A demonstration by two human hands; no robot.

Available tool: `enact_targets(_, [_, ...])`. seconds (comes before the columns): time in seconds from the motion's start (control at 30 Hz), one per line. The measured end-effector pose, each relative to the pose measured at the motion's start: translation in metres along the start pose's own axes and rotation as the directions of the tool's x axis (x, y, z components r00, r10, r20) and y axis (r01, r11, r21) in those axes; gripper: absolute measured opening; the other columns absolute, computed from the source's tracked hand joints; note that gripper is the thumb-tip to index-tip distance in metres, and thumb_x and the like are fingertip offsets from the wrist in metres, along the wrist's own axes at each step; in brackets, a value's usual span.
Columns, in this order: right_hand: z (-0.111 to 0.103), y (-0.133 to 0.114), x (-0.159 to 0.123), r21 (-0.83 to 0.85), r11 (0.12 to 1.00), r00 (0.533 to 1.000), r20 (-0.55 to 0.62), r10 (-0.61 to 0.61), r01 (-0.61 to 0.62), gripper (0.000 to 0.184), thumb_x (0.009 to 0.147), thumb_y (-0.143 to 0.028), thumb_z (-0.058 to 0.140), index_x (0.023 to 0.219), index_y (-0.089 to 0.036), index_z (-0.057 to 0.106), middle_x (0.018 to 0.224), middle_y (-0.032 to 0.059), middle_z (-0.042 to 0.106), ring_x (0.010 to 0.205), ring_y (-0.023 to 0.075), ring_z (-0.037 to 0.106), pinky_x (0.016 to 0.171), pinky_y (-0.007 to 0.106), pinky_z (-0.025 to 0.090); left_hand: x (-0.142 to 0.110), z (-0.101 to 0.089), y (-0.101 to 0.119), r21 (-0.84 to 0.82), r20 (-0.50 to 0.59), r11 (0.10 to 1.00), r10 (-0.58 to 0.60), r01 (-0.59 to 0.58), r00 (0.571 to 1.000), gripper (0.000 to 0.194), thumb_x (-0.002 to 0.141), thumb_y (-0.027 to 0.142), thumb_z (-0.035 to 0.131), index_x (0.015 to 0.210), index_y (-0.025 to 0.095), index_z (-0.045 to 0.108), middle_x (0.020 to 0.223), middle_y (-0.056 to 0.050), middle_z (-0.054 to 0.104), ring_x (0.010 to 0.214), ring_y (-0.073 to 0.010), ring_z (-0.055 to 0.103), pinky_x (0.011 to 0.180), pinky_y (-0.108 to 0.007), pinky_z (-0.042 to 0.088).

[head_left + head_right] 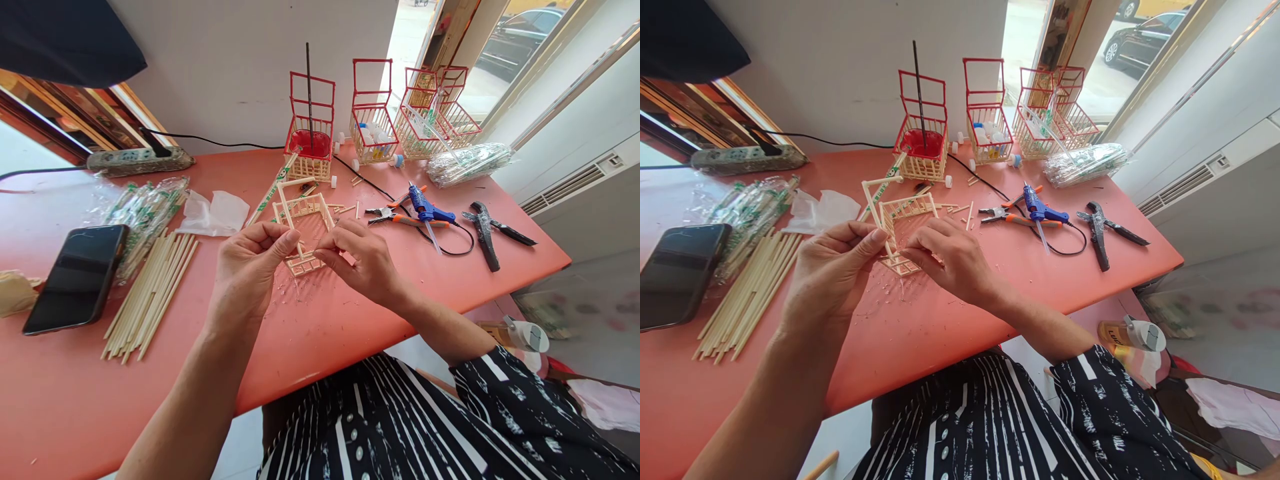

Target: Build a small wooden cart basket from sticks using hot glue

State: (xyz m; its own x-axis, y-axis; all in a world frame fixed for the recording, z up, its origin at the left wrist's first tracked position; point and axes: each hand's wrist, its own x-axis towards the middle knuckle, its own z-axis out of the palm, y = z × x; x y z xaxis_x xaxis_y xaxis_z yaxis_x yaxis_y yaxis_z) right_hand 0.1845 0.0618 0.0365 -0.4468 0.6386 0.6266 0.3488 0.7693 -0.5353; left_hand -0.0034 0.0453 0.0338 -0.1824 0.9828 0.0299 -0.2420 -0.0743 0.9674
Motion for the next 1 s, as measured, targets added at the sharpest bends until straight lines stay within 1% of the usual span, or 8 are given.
enact_targets(0.17, [0.0008,0.0010,0.0004,-0.007,0.999,0.999,-0.024,-0.042,0.042,0.025,0.106,-0.026,0.063,0.082,-0.019,0.061,0.079,-0.0005,0.060,0.077,0.0141,0.052,0.076,0.028,0.042,0.0004,0.0004,-0.0001,-0.014,-0.011,1.000,-0.011,0.011,1.000,0.033,0.061,0.038,0.102,0.072,0.019,0.078,0.066,0.003,0.066,0.062,-0.0072,0.058,0.064,-0.019,0.048])
enact_targets(0.4, [0.0004,0.0013,-0.0002,-0.021,0.999,0.999,-0.024,-0.041,0.040,0.025,0.107,-0.027,0.062,0.083,-0.019,0.061,0.079,-0.0001,0.060,0.078,0.0146,0.053,0.076,0.028,0.042,0.0009,0.0012,-0.0001,-0.028,-0.011,1.000,-0.002,0.002,1.000,0.035,0.058,0.041,0.103,0.071,0.019,0.078,0.065,0.003,0.067,0.062,-0.0072,0.058,0.064,-0.019,0.048])
enact_targets(0.67, [0.0010,0.0020,-0.0007,-0.028,0.998,0.998,-0.030,-0.052,0.052,0.024,0.107,-0.027,0.062,0.084,-0.019,0.062,0.080,0.0000,0.061,0.077,0.0144,0.052,0.076,0.029,0.043,0.0012,0.0002,-0.0010,-0.022,-0.012,1.000,-0.003,0.002,1.000,0.033,0.060,0.039,0.102,0.072,0.019,0.078,0.067,0.002,0.068,0.062,-0.0071,0.059,0.063,-0.018,0.048])
enact_targets(1.0, [0.0010,0.0011,-0.0019,-0.067,0.997,1.000,-0.007,-0.022,0.022,0.029,0.109,-0.033,0.058,0.084,-0.020,0.062,0.079,0.0005,0.061,0.078,0.0157,0.053,0.078,0.031,0.043,0.0015,-0.0003,-0.0020,-0.020,-0.009,1.000,0.001,-0.002,1.000,0.032,0.061,0.038,0.102,0.073,0.019,0.079,0.066,0.002,0.067,0.062,-0.0074,0.058,0.064,-0.019,0.048])
